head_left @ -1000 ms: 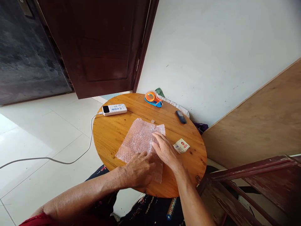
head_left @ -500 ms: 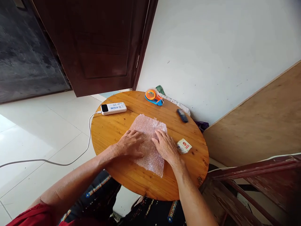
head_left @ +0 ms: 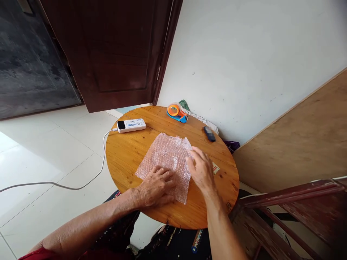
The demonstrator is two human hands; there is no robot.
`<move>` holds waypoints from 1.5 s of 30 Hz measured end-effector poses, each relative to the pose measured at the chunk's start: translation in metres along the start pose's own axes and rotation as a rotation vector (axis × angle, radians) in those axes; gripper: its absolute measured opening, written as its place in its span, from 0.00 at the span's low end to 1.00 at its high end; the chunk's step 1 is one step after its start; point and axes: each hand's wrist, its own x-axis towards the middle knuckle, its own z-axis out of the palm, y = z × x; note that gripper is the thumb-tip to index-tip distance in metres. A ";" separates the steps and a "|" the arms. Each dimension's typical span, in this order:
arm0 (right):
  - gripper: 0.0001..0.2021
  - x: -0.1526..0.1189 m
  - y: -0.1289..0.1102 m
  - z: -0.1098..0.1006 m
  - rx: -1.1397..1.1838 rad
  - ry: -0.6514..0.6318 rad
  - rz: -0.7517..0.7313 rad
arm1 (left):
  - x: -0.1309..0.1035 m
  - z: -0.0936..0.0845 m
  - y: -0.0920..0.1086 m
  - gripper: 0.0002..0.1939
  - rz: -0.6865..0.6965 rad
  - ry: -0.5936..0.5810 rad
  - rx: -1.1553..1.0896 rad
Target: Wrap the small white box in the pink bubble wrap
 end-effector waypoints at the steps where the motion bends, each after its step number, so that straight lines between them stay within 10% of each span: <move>1: 0.18 -0.002 0.005 -0.009 -0.017 0.030 0.040 | -0.002 0.002 -0.001 0.22 0.006 0.015 -0.004; 10: 0.23 -0.036 0.069 -0.036 0.083 -0.075 0.610 | -0.004 0.006 -0.002 0.21 -0.007 0.068 -0.010; 14: 0.24 -0.024 0.021 -0.048 0.501 0.136 0.456 | -0.004 0.006 -0.002 0.21 0.005 0.051 0.001; 20: 0.22 0.001 -0.052 -0.021 0.606 -0.220 0.148 | -0.003 0.003 -0.001 0.25 -0.026 0.024 -0.010; 26: 0.23 -0.004 -0.033 0.024 0.476 -0.230 0.195 | -0.006 -0.003 0.000 0.21 -0.009 0.069 -0.048; 32: 0.25 -0.008 -0.031 0.017 0.579 -0.259 0.206 | -0.018 -0.015 -0.019 0.08 -0.229 0.187 0.005; 45: 0.23 -0.013 -0.030 0.019 0.593 -0.306 0.146 | -0.023 -0.009 -0.022 0.06 -0.238 0.193 0.070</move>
